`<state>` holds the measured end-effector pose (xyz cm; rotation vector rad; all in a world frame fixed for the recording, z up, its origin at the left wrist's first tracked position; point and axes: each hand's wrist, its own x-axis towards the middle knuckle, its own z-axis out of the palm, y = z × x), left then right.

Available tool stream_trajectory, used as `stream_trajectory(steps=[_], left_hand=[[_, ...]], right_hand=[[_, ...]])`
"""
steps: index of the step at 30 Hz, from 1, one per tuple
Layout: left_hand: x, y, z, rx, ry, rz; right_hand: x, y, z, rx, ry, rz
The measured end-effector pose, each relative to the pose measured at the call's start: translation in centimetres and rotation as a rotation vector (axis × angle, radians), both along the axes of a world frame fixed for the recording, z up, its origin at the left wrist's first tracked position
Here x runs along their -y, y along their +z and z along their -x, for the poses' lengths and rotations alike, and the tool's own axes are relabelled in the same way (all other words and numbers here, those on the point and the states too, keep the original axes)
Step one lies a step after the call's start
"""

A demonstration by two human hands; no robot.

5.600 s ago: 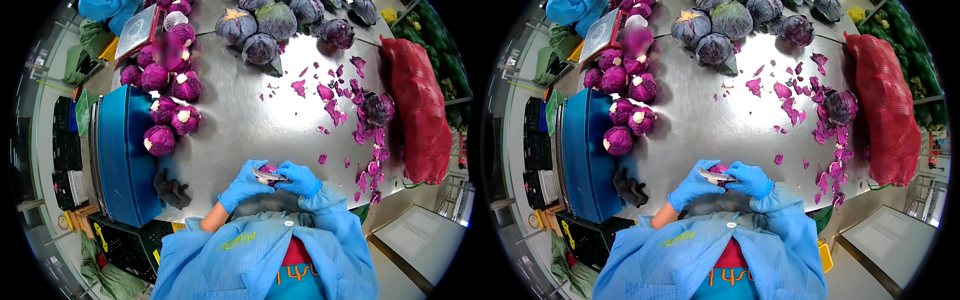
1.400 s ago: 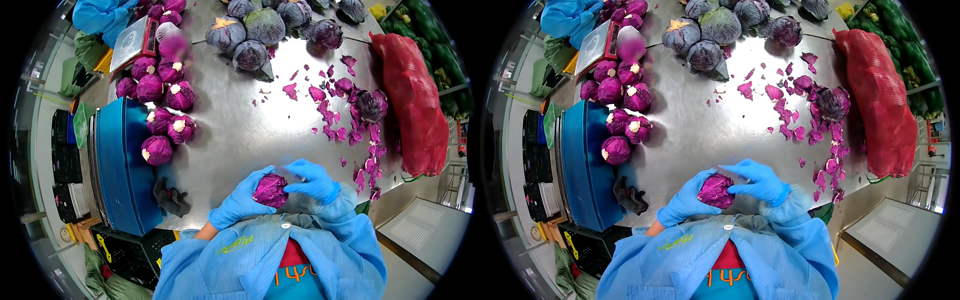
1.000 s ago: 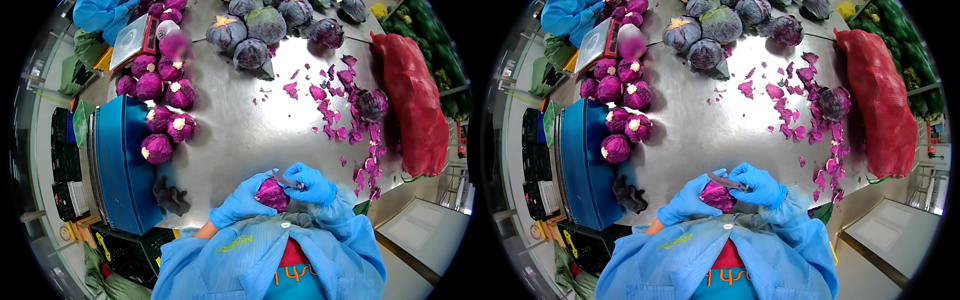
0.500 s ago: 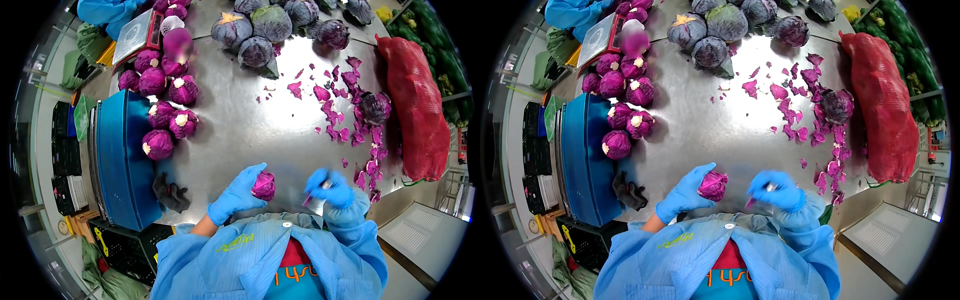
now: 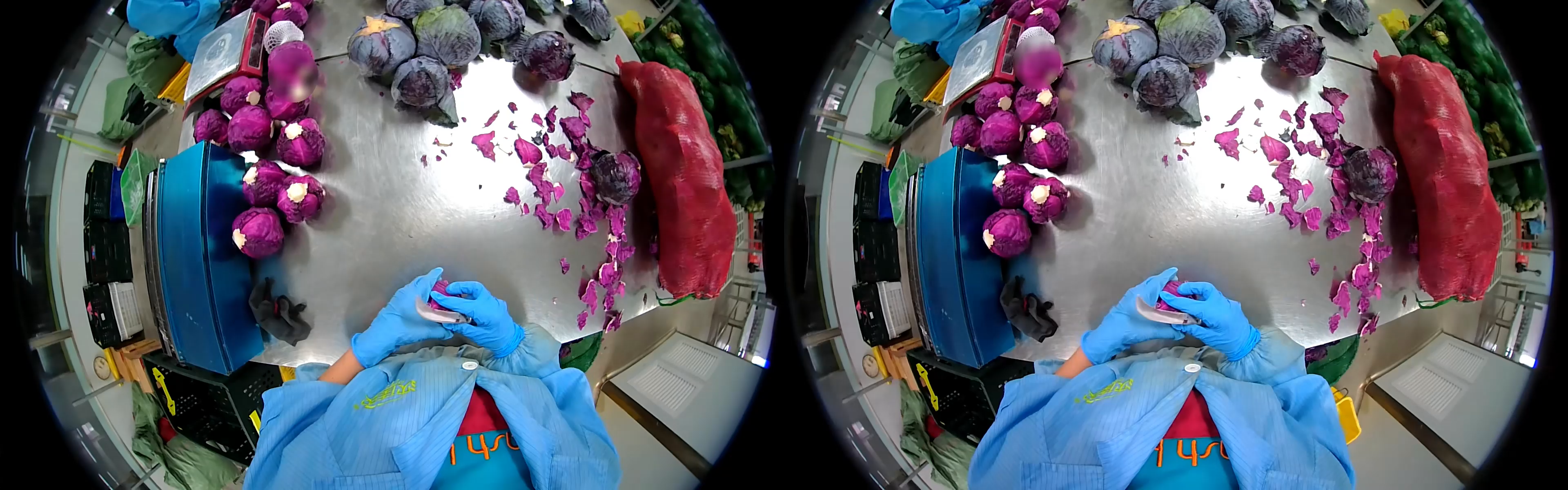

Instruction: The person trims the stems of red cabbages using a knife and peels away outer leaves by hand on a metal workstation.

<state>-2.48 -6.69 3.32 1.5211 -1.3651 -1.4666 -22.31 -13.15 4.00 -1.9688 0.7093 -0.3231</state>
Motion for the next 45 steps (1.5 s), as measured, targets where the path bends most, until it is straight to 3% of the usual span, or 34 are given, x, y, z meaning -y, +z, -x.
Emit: stream_trajectory(steps=[6,10,13,16,18,19,22,28,32,35,36,39,45], left_hand=[[-0.6,-0.8,1.3,0.005,0.030,-0.038],[0.3,1.5,2.0,0.039,-0.006,-0.018],[-0.6,0.1,2.7,0.229,0.046,0.349],[-0.5,-0.3,3.0,0.325,-0.151,0.109],[-0.5,1.2,2.9,0.273,-0.121,0.168],[-0.3,1.8,2.8,0.245,-0.108,0.198],[1.3,1.8,2.0,-0.124,-0.093,-0.033],[0.2,1.0,1.8,-0.044,0.069,-0.006],[0.0,1.0,2.1,0.054,0.100,0.005],[-0.4,0.9,2.0,0.016,0.093,-0.002],[-0.3,1.0,1.9,0.030,0.078,0.025],[0.2,0.9,1.6,0.096,0.082,0.146],[0.5,0.7,1.4,0.156,0.102,0.257]], right_hand=[[-1.1,-1.3,0.9,0.172,-0.139,-0.067],[-0.6,-0.8,1.4,0.034,-0.070,-0.022],[0.4,-0.8,2.3,-0.098,0.044,-0.059],[0.7,-0.3,2.9,-0.178,0.098,-0.035],[0.6,-0.1,3.2,-0.149,0.082,-0.040],[0.6,0.1,3.1,-0.100,0.017,-0.071],[0.3,0.5,2.3,0.035,-0.140,-0.114],[-1.9,-0.4,1.9,0.095,-0.280,0.029],[-3.0,0.6,1.3,0.129,-0.372,-0.007],[-2.9,-0.7,2.4,0.218,-0.380,-0.132],[-2.7,-0.5,1.8,0.264,-0.502,-0.383],[-1.5,1.1,1.2,0.148,-0.769,-0.567],[-0.4,1.6,0.5,-0.012,-0.558,-0.099]])
